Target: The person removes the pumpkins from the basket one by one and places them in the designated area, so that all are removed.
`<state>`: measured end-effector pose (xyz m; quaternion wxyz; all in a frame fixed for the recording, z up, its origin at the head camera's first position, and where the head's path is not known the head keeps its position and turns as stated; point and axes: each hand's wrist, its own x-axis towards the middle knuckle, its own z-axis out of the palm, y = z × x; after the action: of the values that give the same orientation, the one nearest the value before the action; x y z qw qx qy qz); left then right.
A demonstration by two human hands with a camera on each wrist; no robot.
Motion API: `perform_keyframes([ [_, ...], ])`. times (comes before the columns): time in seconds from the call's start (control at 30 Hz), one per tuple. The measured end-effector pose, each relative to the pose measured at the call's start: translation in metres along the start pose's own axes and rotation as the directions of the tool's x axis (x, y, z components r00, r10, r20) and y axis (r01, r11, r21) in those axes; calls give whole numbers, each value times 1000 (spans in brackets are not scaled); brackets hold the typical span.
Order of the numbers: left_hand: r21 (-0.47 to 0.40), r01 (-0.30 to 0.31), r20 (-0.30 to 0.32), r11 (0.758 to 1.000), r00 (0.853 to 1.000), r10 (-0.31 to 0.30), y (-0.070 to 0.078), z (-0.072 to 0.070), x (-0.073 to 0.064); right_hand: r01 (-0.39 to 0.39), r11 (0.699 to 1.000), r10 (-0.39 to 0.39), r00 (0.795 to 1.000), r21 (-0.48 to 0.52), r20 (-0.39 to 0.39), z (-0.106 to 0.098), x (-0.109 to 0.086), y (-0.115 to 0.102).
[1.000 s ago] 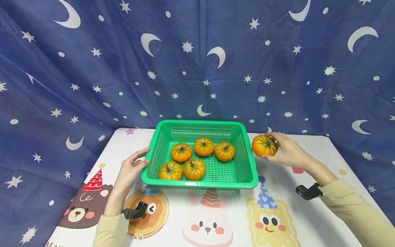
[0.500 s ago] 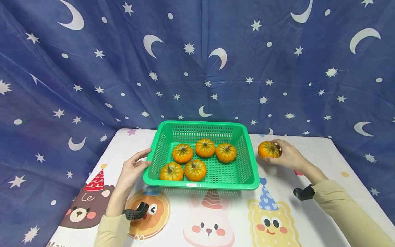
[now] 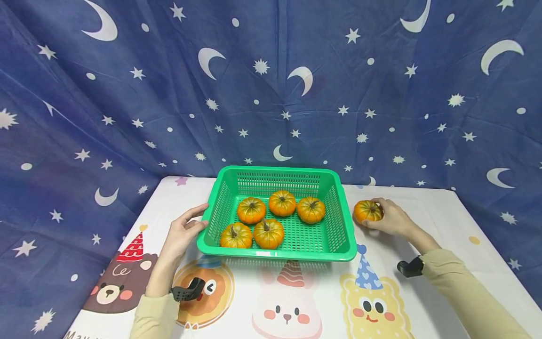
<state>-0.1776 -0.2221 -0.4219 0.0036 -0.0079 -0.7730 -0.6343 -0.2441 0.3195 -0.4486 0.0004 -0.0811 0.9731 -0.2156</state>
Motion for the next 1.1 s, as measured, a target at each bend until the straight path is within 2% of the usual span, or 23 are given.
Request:
perform_keyframes([
  [0.4, 7, 20, -6, 1000, 1000, -20, 5, 1, -3, -1, 1000, 1, 1000, 27, 10, 3, -3, -3],
  [0.8, 6, 20, 0, 1000, 1000, -20, 3, 2, -2, -16, 999, 14, 999, 48, 42, 2, -8, -1],
  [1.1, 8, 11, -4, 1000, 1000, -11, 0, 0, -1, 80, 995, -80, 997, 60, -12, -23, -16, -12],
])
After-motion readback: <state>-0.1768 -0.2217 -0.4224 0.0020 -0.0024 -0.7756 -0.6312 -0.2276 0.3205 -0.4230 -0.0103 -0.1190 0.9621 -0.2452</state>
